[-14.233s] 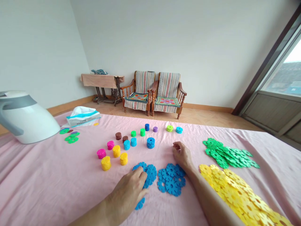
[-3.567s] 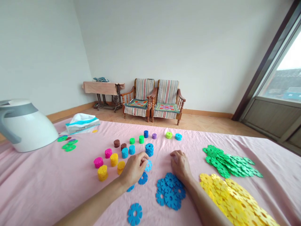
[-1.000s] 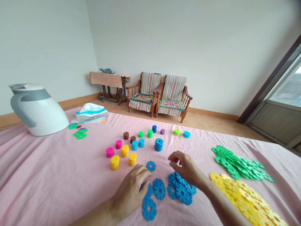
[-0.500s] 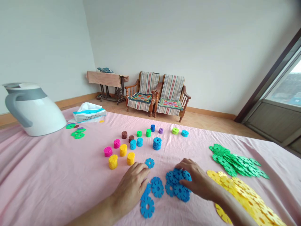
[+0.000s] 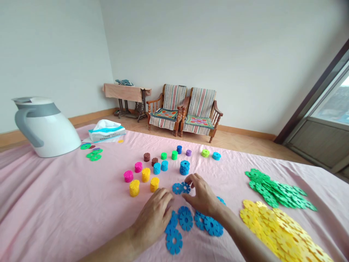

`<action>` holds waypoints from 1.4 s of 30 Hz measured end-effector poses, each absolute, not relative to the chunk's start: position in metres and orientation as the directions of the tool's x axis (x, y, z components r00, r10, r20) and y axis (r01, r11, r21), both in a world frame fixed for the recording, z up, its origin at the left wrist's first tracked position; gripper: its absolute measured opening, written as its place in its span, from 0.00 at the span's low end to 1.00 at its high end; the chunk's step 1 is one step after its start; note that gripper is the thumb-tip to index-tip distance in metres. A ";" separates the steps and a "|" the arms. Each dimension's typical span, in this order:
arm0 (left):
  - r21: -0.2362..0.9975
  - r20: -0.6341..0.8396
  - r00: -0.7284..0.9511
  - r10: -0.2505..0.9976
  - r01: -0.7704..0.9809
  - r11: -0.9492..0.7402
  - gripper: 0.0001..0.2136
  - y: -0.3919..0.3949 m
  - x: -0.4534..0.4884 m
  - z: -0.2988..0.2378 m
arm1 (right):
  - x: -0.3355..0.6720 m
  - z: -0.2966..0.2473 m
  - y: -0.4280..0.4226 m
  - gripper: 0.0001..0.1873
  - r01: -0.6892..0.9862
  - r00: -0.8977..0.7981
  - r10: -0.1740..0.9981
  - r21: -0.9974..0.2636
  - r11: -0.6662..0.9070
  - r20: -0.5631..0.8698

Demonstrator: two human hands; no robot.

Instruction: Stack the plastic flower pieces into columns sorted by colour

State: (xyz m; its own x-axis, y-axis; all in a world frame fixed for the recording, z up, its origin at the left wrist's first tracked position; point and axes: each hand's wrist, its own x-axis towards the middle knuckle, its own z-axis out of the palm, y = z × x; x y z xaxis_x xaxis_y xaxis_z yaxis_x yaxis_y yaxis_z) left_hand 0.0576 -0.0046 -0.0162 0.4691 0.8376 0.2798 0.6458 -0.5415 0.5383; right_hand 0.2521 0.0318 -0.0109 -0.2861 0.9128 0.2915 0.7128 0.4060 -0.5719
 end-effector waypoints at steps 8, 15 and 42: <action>0.560 0.287 0.404 0.868 0.664 -0.495 0.13 -0.002 0.057 -0.022 | 0.227 -0.025 0.047 0.13 0.732 -0.255 0.919 -0.561 0.387 0.300; 0.561 0.282 0.423 0.861 0.656 -0.506 0.11 -0.002 0.057 -0.021 | 0.228 -0.026 0.049 0.14 0.735 -0.254 0.927 -0.567 0.371 0.277; 0.551 0.300 0.445 0.844 0.641 -0.534 0.12 0.001 0.057 -0.020 | 0.259 0.007 -0.017 0.18 0.687 -0.579 0.813 -0.503 0.524 0.056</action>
